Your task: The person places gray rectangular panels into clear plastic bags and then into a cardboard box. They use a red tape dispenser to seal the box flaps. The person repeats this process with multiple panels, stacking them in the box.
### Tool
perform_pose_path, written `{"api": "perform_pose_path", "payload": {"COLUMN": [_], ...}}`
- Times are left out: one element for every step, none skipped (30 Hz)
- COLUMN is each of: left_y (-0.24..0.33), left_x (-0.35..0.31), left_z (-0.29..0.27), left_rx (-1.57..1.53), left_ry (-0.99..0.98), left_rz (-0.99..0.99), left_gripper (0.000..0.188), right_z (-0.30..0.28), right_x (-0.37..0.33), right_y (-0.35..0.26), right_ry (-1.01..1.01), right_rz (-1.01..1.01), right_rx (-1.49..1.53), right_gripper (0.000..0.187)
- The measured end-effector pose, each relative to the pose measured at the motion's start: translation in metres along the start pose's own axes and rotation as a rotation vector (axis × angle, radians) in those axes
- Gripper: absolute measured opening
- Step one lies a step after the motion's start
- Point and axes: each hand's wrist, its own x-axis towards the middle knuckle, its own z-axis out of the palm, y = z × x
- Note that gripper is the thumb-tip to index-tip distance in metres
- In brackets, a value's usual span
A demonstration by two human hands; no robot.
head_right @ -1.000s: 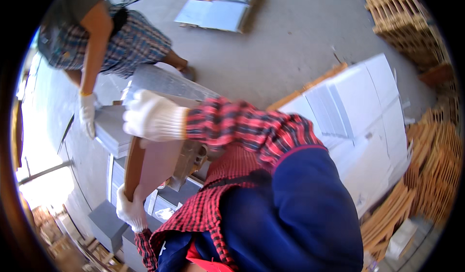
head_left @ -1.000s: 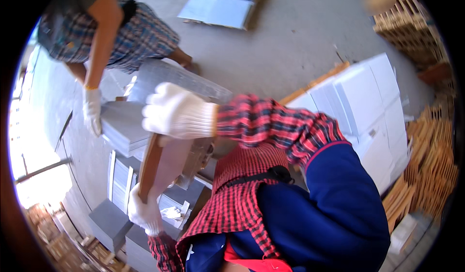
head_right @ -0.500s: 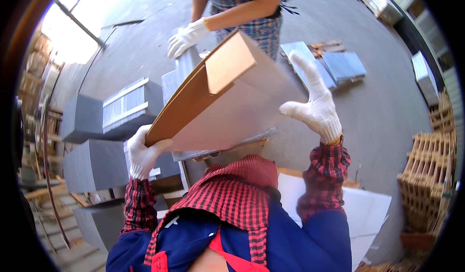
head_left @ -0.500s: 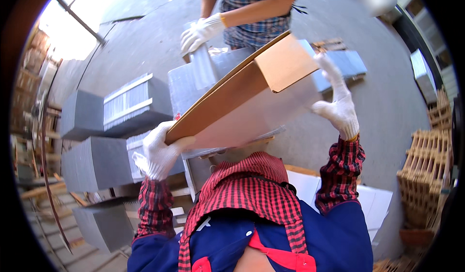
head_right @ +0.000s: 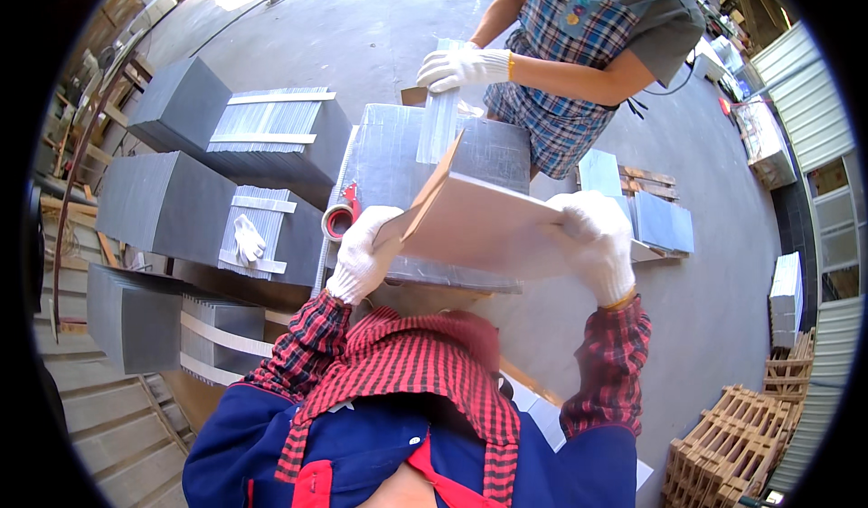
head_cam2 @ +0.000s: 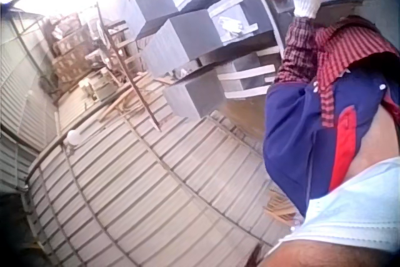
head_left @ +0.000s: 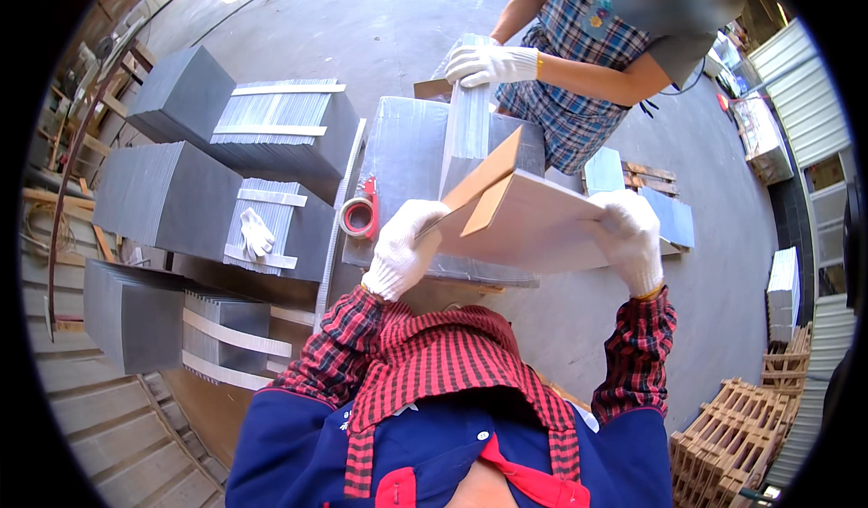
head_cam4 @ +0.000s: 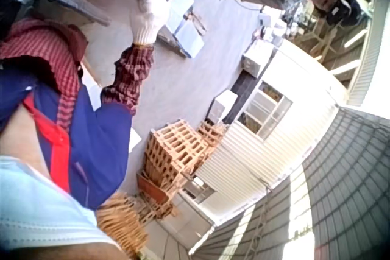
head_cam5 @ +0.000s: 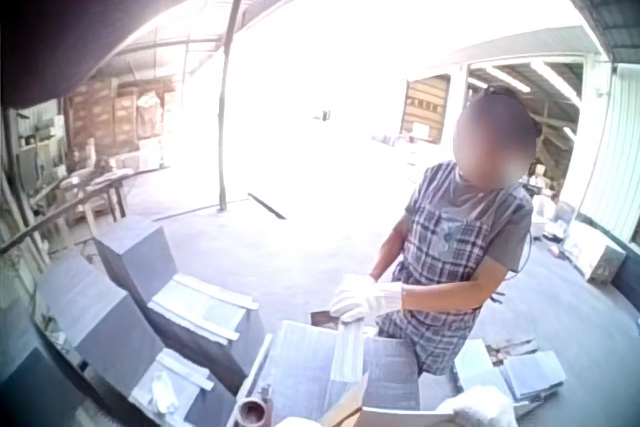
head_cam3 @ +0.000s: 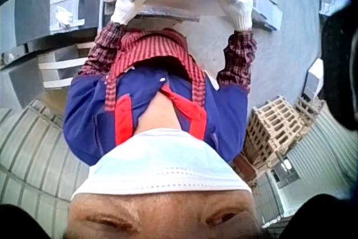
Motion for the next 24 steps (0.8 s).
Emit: {"api": "perform_pose_path", "payload": {"left_y": [-0.025, -0.050, -0.064, -0.075, -0.083, -0.092, -0.084, -0.075, -0.079, -0.081, -0.083, -0.086, -0.077, -0.069, -0.067, -0.073, -0.076, -0.076, -0.081, -0.089, -0.094, -0.091, -0.083, -0.078], "left_x": [-0.010, -0.020, -0.026, -0.031, -0.034, -0.037, -0.037, -0.038, -0.042, -0.046, -0.049, -0.050, -0.044, -0.039, -0.033, -0.030, -0.029, -0.030, -0.034, -0.038, -0.042, -0.041, -0.037, -0.034], "left_z": [0.001, 0.003, 0.006, 0.008, 0.004, -0.001, -0.006, -0.010, -0.008, -0.009, -0.012, -0.016, -0.022, -0.029, -0.039, -0.046, -0.049, -0.052, -0.052, -0.049, -0.048, -0.047, -0.047, -0.046], "left_rx": [-0.040, -0.080, -0.158, -0.236, -0.171, -0.070, -0.135, -0.199, -0.205, -0.209, -0.315, -0.354, -0.398, -0.439, -0.461, -0.425, -0.497, -0.570, -0.641, -0.712, -0.783, -0.734, -0.684, -0.633], "left_ry": [-0.017, -0.041, 0.005, 0.048, 0.049, 0.031, -0.009, -0.048, -0.079, -0.102, -0.166, -0.220, -0.281, -0.335, -0.447, -0.504, -0.542, -0.579, -0.588, -0.596, -0.603, -0.624, -0.642, -0.661], "left_rz": [-0.057, -0.112, -0.165, -0.221, -0.172, -0.195, -0.311, -0.427, -0.405, -0.386, -0.448, -0.427, -0.412, -0.399, -0.480, -0.448, -0.497, -0.546, -0.549, -0.551, -0.552, -0.533, -0.513, -0.493], "left_gripper": [0.034, 0.034, 0.034, 0.034, 0.031, 0.028, 0.029, 0.031, 0.033, 0.035, 0.044, 0.047, 0.051, 0.055, 0.061, 0.062, 0.065, 0.068, 0.066, 0.064, 0.062, 0.059, 0.056, 0.053], "right_z": [0.012, 0.025, 0.035, 0.040, 0.046, 0.050, 0.055, 0.055, 0.054, 0.054, 0.056, 0.055, 0.051, 0.050, 0.050, 0.050, 0.049, 0.048, 0.047, 0.045, 0.045, 0.044, 0.043, 0.042], "right_x": [0.000, -0.001, -0.002, 0.004, 0.008, 0.009, 0.008, 0.006, 0.004, 0.004, -0.002, 0.001, 0.001, 0.000, 0.000, 0.001, 0.001, 0.000, 0.000, 0.001, 0.003, 0.001, -0.001, -0.003], "right_y": [0.001, -0.001, -0.005, -0.015, -0.028, -0.036, -0.035, -0.036, -0.041, -0.048, -0.047, -0.048, -0.051, -0.053, -0.052, -0.051, -0.051, -0.050, -0.049, -0.047, -0.045, -0.043, -0.042, -0.041], "right_ry": [-0.031, -0.060, -0.064, -0.050, -0.041, -0.031, -0.081, -0.122, -0.163, -0.205, -0.210, -0.228, -0.255, -0.281, -0.326, -0.312, -0.297, -0.282, -0.327, -0.339, -0.351, -0.365, -0.387, -0.390], "right_rz": [-0.049, -0.092, -0.124, -0.137, -0.142, -0.146, -0.145, -0.115, -0.086, -0.062, -0.047, -0.038, -0.021, -0.009, 0.008, -0.006, -0.020, -0.033, 0.006, 0.009, 0.012, 0.025, 0.046, 0.046], "right_rx": [-0.004, -0.009, -0.054, -0.059, -0.056, -0.054, -0.115, -0.134, -0.152, -0.166, -0.176, -0.180, -0.184, -0.182, -0.170, -0.176, -0.182, -0.189, -0.192, -0.186, -0.179, -0.174, -0.192, -0.196], "right_gripper": [0.024, 0.024, 0.024, 0.026, 0.028, 0.030, 0.040, 0.044, 0.048, 0.051, 0.062, 0.064, 0.065, 0.066, 0.070, 0.071, 0.072, 0.073, 0.073, 0.073, 0.072, 0.072, 0.072, 0.072]}}
